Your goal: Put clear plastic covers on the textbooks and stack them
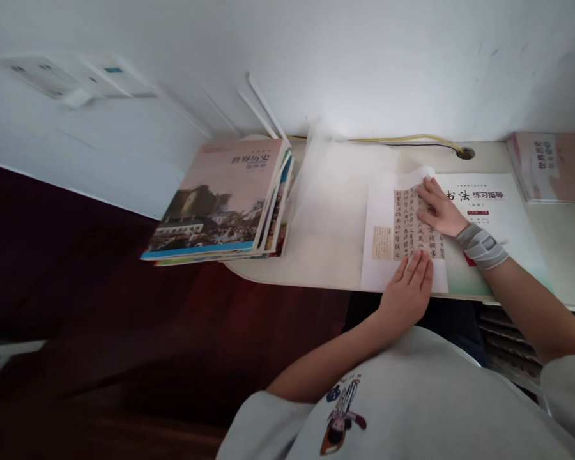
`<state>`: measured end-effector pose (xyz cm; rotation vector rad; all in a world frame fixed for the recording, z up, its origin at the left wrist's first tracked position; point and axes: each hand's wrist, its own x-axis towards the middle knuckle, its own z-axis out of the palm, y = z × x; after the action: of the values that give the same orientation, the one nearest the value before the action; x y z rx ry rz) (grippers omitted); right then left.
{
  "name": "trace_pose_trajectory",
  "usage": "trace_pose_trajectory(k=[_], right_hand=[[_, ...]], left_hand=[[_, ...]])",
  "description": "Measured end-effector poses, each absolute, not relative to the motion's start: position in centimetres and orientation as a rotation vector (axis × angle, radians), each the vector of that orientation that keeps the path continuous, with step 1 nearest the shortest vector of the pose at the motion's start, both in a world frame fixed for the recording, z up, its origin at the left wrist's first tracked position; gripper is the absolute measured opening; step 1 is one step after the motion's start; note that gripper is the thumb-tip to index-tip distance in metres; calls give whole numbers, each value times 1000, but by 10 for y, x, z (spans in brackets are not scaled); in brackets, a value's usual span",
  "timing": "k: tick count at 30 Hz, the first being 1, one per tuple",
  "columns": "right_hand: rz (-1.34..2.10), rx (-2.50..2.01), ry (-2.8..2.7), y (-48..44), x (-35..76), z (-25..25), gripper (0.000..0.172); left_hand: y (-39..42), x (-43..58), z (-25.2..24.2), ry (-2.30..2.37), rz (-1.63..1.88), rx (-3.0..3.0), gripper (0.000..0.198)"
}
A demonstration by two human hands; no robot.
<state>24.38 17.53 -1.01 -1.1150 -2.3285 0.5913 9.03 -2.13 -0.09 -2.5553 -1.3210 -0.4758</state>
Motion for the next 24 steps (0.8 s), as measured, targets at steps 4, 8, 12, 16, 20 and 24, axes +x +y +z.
trace_pose_trajectory(k=[4, 8, 12, 16, 20, 24], right_hand=[[550, -1157, -2308, 175, 244, -11, 75], [552, -1079, -2412, 173, 243, -8, 74], [515, -1011, -2484, 172, 242, -6, 75], [488, -984, -2539, 172, 241, -7, 75], [427, -1065, -2540, 168, 238, -7, 75], [469, -1000, -2587, 167, 237, -2, 77]], left_hand=[[-24, 95, -10, -1308, -489, -2566, 45], [-27, 90, -12, -1340, -436, -2566, 46], [-28, 84, -9, -1349, -419, -2553, 45], [-29, 80, 0, -1372, -391, -2556, 44], [-32, 78, 5, -1395, -404, -2545, 43], [-35, 82, 1, -1396, -370, -2573, 44]])
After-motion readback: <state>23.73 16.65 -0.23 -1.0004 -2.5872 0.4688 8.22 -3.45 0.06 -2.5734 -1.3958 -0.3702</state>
